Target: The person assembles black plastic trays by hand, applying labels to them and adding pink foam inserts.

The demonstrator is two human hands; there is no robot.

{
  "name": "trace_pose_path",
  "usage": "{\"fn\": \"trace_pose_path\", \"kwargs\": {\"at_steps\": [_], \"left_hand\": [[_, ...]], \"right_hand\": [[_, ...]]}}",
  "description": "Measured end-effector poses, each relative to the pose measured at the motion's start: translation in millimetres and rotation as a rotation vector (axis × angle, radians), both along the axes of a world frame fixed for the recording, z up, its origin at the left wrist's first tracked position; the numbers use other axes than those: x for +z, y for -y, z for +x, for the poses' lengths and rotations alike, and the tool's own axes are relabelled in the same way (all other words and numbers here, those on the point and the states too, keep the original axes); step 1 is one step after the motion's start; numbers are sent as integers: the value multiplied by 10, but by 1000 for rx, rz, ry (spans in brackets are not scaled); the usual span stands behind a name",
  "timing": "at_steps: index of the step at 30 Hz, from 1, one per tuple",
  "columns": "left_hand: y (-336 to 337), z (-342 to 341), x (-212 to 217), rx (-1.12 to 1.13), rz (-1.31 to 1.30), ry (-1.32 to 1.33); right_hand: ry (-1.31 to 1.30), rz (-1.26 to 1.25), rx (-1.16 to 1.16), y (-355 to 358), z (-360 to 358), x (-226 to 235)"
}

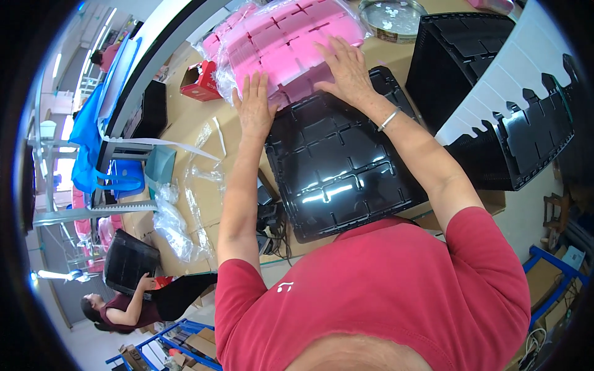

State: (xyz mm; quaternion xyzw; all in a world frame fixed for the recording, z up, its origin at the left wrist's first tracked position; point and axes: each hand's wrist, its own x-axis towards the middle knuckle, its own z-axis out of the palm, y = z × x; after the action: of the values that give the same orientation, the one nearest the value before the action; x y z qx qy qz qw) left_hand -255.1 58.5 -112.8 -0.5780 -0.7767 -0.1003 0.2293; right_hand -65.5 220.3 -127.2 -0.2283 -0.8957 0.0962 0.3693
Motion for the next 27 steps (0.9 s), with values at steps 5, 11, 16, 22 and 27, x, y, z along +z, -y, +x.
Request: {"fn": "trace_pose_path", "kwargs": {"at_steps": [5,11,16,22,27], "left_hand": [[-106,-146,-43,-14,23,-26],[-207,-324,245,-17,224,234],[-202,-168,920,-40,449,166],[119,101,1178,-113,460,-39],[741,577,897,-170,371,-66]], "right_hand": [[-6,-3,-12,-64,27,27],[6,2,32,-153,-60,109],[62,81,-12,-148,-199,206],[-138,190,-64,-420,25,276],[-241,206,81,-35,750,372]]}}
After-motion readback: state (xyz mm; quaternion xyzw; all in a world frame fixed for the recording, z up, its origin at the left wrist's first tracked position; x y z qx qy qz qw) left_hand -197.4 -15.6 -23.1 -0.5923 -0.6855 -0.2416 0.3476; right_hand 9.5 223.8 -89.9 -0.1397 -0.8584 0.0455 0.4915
